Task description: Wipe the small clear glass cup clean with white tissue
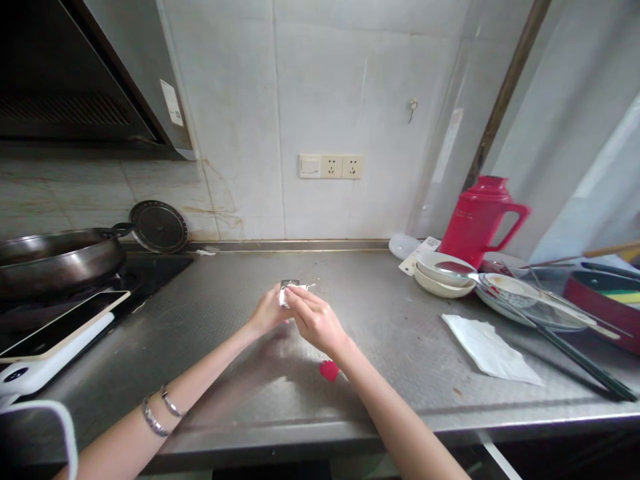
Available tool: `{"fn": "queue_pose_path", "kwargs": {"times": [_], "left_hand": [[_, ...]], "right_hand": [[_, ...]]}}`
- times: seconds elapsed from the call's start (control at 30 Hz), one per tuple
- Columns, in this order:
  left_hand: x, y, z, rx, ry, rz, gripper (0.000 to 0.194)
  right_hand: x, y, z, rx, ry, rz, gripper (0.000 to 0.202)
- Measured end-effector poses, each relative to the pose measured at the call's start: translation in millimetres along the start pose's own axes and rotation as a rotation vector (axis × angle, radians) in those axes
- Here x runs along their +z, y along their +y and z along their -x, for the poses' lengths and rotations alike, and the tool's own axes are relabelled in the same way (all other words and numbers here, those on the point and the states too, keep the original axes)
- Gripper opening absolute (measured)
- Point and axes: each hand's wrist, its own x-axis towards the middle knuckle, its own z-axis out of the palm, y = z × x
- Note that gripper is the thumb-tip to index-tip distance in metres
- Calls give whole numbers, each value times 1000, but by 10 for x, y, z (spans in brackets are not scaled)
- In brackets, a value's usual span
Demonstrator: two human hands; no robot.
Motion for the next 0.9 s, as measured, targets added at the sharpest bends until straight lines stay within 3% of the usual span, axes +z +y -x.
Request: {"fn": "queue_pose_path", "kwargs": {"times": [0.17, 0.27, 0.43, 0.53, 0.7, 0.8, 0.9], "left_hand": [[-41, -48, -39, -41, -4, 38, 44], [-37, -15, -34, -67, -14, 39, 46], [29, 29, 20, -19, 13, -63, 51], [70, 30, 50, -5, 40, -121, 55], [79, 42, 69, 25, 20, -216, 44], [66, 66, 72, 89, -27, -161, 41], [57, 83, 71, 57, -49, -124, 42]], "right_hand": [[-13, -76, 87, -52, -66, -23, 43], [-49, -60, 53, -38, -3, -20, 43], [-79, 107, -115, 206, 136, 27, 31], [-23, 162, -165, 312, 104, 15, 26], [73, 78, -125, 204, 67, -28, 28], [55, 15, -92, 130, 83, -15, 30], [9, -17, -61, 93, 90, -3, 33]]}}
